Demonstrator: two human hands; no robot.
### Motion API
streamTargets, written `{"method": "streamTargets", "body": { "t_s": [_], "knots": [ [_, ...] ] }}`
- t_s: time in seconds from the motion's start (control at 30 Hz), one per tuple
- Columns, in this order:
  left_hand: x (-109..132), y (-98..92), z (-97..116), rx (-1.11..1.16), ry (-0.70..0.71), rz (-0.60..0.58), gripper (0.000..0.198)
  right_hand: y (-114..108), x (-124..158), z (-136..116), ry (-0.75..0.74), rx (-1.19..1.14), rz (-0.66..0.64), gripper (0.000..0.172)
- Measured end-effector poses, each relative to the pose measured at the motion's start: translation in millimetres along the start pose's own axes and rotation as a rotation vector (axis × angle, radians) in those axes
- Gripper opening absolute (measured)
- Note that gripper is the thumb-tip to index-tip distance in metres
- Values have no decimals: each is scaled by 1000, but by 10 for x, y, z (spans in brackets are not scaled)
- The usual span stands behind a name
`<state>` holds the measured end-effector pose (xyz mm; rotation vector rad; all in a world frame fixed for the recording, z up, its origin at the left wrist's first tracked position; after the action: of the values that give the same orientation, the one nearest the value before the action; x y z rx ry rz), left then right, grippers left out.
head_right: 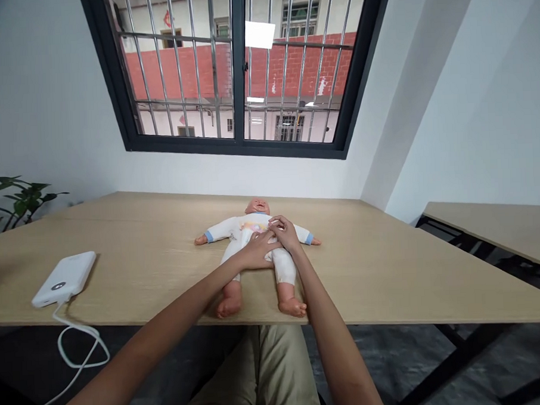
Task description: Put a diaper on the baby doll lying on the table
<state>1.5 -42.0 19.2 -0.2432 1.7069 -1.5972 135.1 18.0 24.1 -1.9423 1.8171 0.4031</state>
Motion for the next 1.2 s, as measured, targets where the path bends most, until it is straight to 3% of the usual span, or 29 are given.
{"method": "streamTargets", "body": {
  "t_s": [0.13, 0.27, 0.37, 0.53, 0.73, 0.87, 1.07, 1.2],
  "knots": [
    [49, -10, 4, -1, 24, -10, 58, 83, -114, -38, 48, 240, -82, 14],
    [74, -3, 25, -6, 18, -11, 62, 138, -189, -34, 109, 396, -125, 19],
    [97, -10, 34, -2, 16, 2, 61, 144, -195, 15, 120, 328, -121, 17],
    [131, -11, 0, 1, -2, 73, 59, 47, -167, 182, 163, 157, 19, 22],
    [127, 3, -76, -6, 7, 175, 55, 1, -128, 274, 128, 156, 4, 26],
    [119, -9, -144, -44, -135, 237, 68, -2, -75, 258, 81, 151, 14, 33],
    [109, 33, -214, -113, -267, 215, 91, 3, -8, 288, 52, 152, -7, 22],
    [103, 38, -222, -118, -270, 156, 89, -20, 16, 312, 59, 176, -5, 23]
  ]
}}
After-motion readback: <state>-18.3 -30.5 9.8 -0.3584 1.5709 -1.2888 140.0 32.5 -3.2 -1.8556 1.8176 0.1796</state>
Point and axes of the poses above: each hand's wrist, its own x-axis away from the middle knuckle, its own y-axis out of the palm, z = x × y, the point moved 2 cm from there along -x, towards the middle knuckle, and after that the axes turned 3 degrees about z, right-handed, at the moved point
